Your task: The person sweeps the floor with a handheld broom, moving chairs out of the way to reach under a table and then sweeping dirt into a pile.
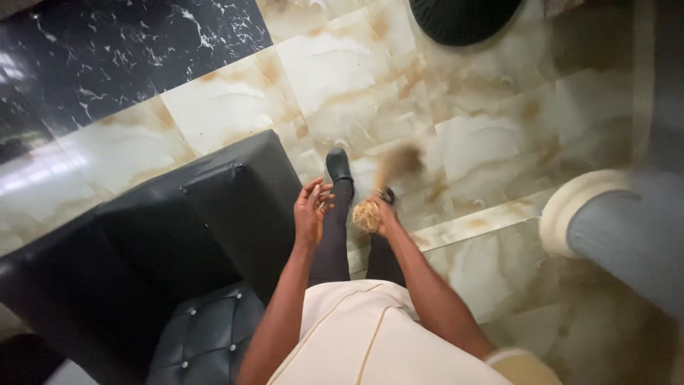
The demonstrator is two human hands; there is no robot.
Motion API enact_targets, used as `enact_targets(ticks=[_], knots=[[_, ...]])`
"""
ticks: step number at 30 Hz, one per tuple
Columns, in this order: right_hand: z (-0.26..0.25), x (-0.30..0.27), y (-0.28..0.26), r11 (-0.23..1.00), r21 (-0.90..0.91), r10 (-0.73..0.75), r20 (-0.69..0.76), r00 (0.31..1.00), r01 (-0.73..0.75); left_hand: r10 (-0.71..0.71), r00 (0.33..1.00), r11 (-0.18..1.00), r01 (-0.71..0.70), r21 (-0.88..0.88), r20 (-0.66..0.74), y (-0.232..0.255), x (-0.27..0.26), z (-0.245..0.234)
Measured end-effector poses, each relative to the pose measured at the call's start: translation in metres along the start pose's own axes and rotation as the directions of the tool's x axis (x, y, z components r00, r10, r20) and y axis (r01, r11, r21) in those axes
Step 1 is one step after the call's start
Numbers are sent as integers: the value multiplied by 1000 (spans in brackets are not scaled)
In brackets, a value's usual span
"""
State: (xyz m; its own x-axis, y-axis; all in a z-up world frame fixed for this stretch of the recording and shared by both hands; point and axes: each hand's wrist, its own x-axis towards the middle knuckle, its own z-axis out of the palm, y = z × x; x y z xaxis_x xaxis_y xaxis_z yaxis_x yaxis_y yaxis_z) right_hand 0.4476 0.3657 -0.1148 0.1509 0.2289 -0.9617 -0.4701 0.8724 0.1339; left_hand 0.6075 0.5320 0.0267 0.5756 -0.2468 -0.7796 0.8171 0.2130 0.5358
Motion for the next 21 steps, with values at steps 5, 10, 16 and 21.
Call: enact_targets(ticks=[5,10,16,21], knots=[[37,30,-50,456,-833,-370,142,918,313,-18,1000,1000,17,18,8,-3,9,-19],[13,-19,-56,293,-815,-614,241,751,501,-13,999,998,11,60,41,17,20,-12],[-44,-72,27,743,-446,-654,-326,683,499,-15,995,998,9,56,94,26,27,19],[-64,-55,-20,911,215,-251,-392,885,353,-39,990,998,31,62,137,11,24,40]])
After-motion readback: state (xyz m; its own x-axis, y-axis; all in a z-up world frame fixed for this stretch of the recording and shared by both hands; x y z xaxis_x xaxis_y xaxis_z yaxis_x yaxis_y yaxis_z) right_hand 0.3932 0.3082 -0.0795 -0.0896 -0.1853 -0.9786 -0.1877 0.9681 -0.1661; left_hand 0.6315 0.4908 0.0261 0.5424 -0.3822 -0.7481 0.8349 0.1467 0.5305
